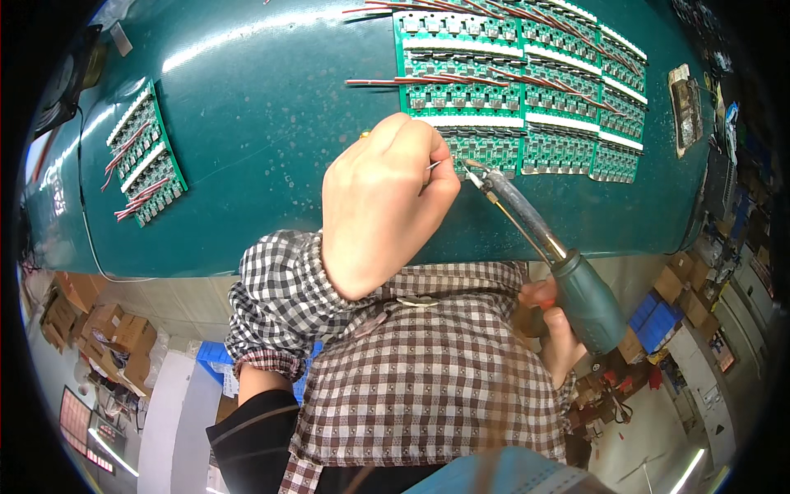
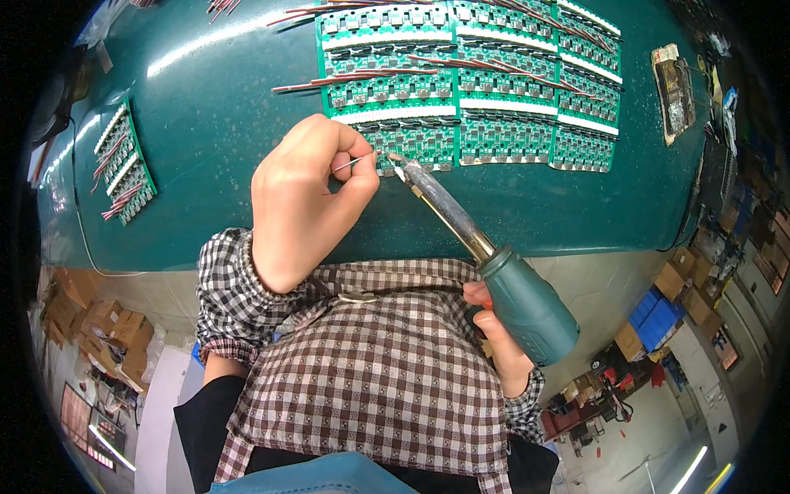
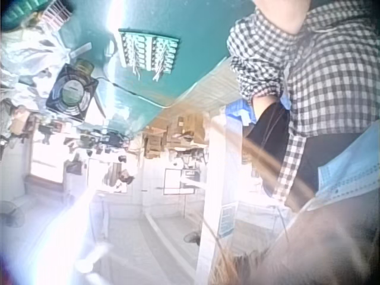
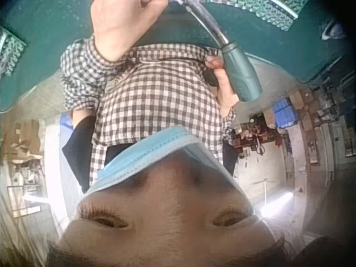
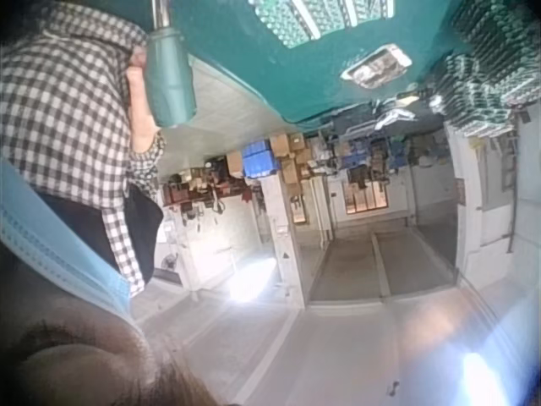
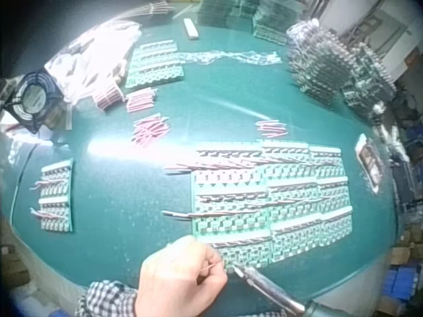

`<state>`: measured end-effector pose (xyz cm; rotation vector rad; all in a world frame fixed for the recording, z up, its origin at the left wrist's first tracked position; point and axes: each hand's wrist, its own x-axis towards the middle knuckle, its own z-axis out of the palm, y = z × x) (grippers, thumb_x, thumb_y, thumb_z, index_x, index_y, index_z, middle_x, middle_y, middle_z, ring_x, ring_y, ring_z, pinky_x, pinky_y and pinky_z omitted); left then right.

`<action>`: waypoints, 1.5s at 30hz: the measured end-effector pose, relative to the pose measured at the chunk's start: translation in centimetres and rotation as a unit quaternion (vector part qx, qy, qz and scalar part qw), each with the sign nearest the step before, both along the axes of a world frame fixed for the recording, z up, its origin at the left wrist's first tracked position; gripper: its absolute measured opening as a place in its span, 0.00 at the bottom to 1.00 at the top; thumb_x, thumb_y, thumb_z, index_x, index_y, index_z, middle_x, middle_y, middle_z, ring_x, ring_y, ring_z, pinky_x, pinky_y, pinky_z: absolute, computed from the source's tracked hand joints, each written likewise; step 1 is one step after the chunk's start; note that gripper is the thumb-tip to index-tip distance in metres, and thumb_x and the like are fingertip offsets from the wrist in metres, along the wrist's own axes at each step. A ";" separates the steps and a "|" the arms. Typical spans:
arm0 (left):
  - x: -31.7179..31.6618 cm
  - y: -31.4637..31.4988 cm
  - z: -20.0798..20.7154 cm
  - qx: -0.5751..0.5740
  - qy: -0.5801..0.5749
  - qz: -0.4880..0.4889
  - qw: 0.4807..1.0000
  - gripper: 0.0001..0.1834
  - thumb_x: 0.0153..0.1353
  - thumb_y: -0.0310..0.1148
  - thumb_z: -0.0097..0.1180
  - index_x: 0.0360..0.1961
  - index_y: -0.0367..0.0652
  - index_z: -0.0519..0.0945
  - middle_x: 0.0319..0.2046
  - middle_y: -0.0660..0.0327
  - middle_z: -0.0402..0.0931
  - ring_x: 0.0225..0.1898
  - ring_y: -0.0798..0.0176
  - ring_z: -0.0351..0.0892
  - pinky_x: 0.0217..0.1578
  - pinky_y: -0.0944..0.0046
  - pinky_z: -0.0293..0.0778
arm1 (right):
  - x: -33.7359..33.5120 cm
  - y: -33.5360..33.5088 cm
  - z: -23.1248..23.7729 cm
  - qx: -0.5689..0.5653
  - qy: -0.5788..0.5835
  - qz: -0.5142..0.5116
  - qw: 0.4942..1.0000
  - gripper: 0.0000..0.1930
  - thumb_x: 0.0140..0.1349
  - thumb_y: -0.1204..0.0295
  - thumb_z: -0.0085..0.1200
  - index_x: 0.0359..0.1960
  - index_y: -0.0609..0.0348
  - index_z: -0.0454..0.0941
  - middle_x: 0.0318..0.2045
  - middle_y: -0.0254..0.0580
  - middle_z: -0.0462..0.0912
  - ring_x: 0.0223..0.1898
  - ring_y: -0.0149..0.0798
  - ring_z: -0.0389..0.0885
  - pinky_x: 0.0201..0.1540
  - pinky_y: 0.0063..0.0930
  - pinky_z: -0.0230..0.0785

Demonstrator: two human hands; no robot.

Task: The person uses a soldering iron to attach red and black wires to multiple green circuit boards arranged on a workbench. They repeatedly pick up wires, position them on the boards, and apply the soldering iron to secure the connections. The person occasionally moves the boards to access different areas or to set aside completed units.

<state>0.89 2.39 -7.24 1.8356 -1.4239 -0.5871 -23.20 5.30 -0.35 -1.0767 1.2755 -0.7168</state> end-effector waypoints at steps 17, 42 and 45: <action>-0.1 0.3 -0.1 0.008 -0.012 0.007 1.000 0.07 0.47 0.23 0.62 0.26 0.42 0.75 0.22 0.63 0.71 0.23 0.65 0.72 0.25 0.66 0.69 | 0.0 -0.4 -0.1 -0.008 0.001 0.028 1.000 0.17 0.56 0.72 0.63 0.44 0.70 0.75 0.37 0.51 0.80 0.40 0.44 0.81 0.46 0.39 0.77; 0.0 0.2 -0.1 0.005 0.015 0.020 1.000 0.07 0.46 0.23 0.62 0.25 0.43 0.76 0.21 0.64 0.70 0.21 0.66 0.69 0.24 0.66 0.68 | -0.2 0.0 -0.4 -0.028 0.002 0.031 0.999 0.21 0.56 0.71 0.63 0.48 0.69 0.73 0.37 0.49 0.81 0.40 0.43 0.81 0.46 0.38 0.77; -0.3 0.0 -0.2 0.002 -0.005 0.017 1.000 0.07 0.46 0.23 0.62 0.25 0.43 0.75 0.21 0.64 0.70 0.21 0.66 0.70 0.23 0.66 0.68 | -0.1 0.0 -0.1 -0.026 0.003 0.018 0.999 0.20 0.56 0.71 0.63 0.47 0.69 0.73 0.36 0.49 0.81 0.41 0.43 0.81 0.46 0.38 0.77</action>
